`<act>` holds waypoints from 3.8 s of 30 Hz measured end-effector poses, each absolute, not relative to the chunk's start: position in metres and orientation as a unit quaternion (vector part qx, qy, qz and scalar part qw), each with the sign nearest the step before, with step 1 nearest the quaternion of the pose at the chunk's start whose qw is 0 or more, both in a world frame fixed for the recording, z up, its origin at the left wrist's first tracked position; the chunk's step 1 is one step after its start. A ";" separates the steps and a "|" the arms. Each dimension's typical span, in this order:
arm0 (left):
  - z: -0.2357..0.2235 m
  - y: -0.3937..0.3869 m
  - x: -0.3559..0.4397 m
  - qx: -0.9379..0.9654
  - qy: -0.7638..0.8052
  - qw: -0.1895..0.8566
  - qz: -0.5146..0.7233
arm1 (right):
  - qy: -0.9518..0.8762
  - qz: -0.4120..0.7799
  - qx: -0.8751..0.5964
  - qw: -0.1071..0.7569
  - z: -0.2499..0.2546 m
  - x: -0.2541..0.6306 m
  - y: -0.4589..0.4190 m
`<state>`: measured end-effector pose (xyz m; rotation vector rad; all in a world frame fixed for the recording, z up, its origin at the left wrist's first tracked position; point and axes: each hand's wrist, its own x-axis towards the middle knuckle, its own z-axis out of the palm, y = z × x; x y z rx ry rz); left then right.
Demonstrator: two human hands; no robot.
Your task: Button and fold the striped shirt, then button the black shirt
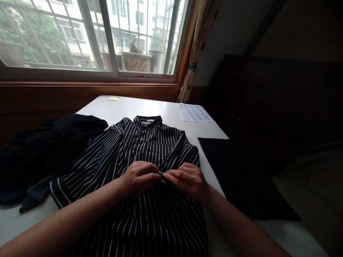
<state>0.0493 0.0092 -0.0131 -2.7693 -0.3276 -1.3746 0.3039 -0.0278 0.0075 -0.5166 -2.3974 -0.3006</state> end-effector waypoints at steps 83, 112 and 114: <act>0.007 0.002 0.047 -0.888 -0.056 0.096 -0.447 | -0.875 -0.041 -0.232 0.423 0.004 0.289 -0.034; -0.009 0.015 0.050 -0.850 -0.217 0.024 -0.480 | -0.876 -0.026 -0.327 0.353 0.003 0.284 -0.035; -0.008 0.016 0.050 -0.846 -0.236 0.007 -0.479 | -0.875 -0.027 -0.378 0.302 0.002 0.282 -0.036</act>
